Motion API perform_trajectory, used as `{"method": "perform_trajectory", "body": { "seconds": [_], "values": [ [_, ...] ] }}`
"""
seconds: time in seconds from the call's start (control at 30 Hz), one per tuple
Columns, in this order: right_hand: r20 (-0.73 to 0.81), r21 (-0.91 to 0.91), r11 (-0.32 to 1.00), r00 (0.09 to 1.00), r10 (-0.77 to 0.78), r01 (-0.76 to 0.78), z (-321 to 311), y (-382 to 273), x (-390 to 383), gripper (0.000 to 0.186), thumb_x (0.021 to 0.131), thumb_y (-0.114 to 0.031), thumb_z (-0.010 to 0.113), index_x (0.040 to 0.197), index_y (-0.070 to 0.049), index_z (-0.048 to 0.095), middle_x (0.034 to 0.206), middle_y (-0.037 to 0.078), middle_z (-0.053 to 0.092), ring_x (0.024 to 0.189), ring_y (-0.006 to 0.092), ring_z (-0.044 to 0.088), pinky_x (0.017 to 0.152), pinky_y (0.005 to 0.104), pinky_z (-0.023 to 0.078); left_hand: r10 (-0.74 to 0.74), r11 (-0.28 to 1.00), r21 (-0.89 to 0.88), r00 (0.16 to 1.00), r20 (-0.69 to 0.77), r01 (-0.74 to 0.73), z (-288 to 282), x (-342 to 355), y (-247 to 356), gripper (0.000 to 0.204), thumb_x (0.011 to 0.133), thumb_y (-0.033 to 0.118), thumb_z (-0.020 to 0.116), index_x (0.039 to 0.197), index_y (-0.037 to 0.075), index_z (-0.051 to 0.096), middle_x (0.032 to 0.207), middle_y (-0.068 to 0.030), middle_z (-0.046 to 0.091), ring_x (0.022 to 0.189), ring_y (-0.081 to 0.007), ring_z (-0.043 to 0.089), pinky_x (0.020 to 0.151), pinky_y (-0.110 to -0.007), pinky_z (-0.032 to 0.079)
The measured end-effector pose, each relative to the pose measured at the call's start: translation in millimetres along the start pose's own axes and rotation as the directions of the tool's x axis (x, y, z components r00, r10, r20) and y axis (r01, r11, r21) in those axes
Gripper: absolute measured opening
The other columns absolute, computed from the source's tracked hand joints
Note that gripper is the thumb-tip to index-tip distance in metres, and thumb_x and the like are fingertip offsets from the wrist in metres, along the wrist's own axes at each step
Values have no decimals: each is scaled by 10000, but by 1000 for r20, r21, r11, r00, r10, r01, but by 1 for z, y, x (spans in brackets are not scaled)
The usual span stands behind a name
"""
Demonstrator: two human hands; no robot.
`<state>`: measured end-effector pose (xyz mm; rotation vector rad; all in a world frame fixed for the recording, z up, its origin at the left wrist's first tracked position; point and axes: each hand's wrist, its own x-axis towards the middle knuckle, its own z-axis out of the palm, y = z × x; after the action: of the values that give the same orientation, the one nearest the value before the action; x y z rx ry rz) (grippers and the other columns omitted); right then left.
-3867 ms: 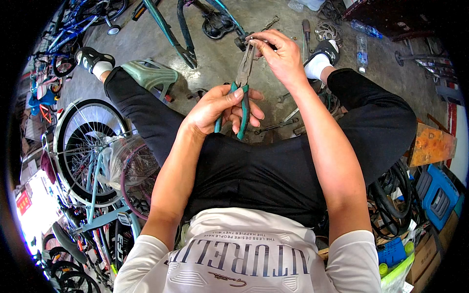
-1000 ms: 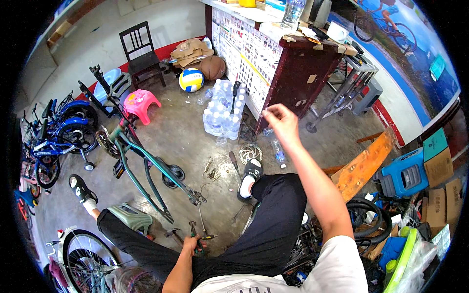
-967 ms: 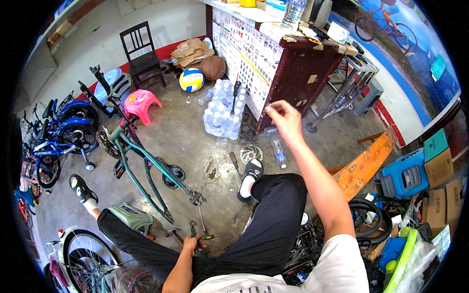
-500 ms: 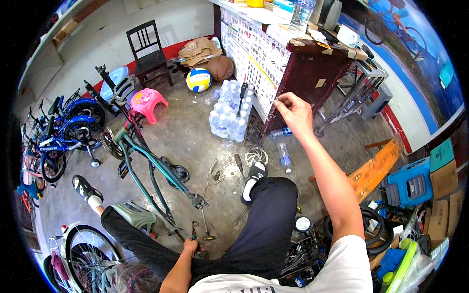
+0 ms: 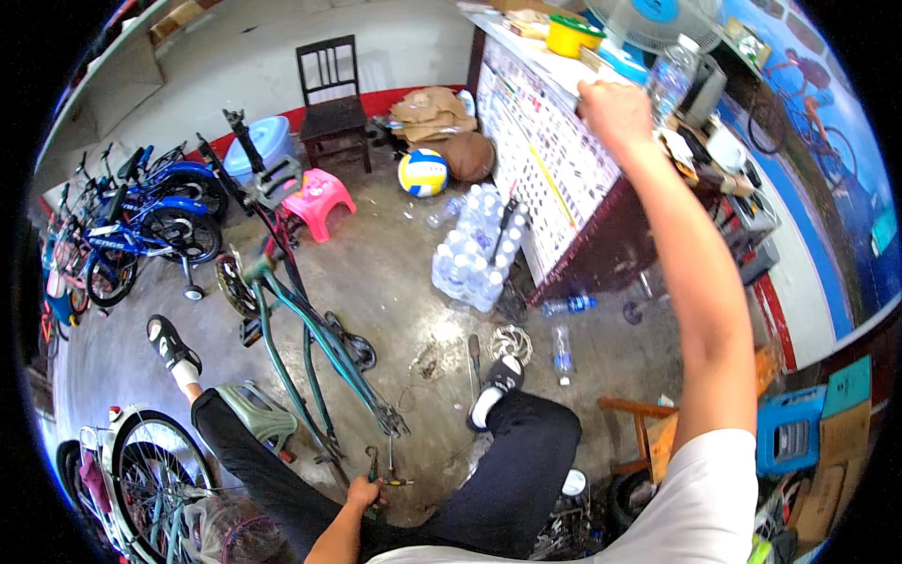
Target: The person works on a bicycle frame by hand using a screwdriver and pliers to adjust a component, then lifts and rotates the pedals on the frame.
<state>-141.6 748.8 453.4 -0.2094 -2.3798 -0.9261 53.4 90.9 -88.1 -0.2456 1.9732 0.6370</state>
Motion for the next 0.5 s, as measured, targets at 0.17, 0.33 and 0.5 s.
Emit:
{"method": "perform_trajectory", "body": {
  "seconds": [0.17, 0.33, 0.5],
  "values": [
    [345, -281, 957, 924, 166, -68, 50, 79, 57, 194, 910, -149, 619, 1007, -100, 779, 937, 149, 779, 889, 317, 778, 741, 456, 619, -8, 1000, -12, 1000, 16, 8, 3, 22, -2, 490, 1021, 392, 617, 905, -58, 769, 756, -104, 780, 606, -210, 736, 690, -373, 600],
    [168, -100, 968, 955, 243, -228, 40, 86, 74, 212, 929, -176, 577, 1012, -81, 747, 1031, 214, 754, 967, 418, 739, 807, 535, 599, -47, 997, -53, 999, 4, 47, -3, 7, 2, 486, 1028, 386, 613, 855, -37, 776, 754, -99, 778, 605, -204, 727, 699, -372, 595],
    [16, -81, 993, 996, 87, -86, -1, 86, 83, 201, 905, -230, 650, 1035, -90, 711, 1009, 190, 749, 965, 408, 720, 816, 533, 578, -68, 998, -15, 998, -2, 68, -2, 4, 11, 480, 1022, 402, 610, 838, 0, 796, 753, -74, 780, 595, -193, 711, 712, -371, 591]
  ]
}}
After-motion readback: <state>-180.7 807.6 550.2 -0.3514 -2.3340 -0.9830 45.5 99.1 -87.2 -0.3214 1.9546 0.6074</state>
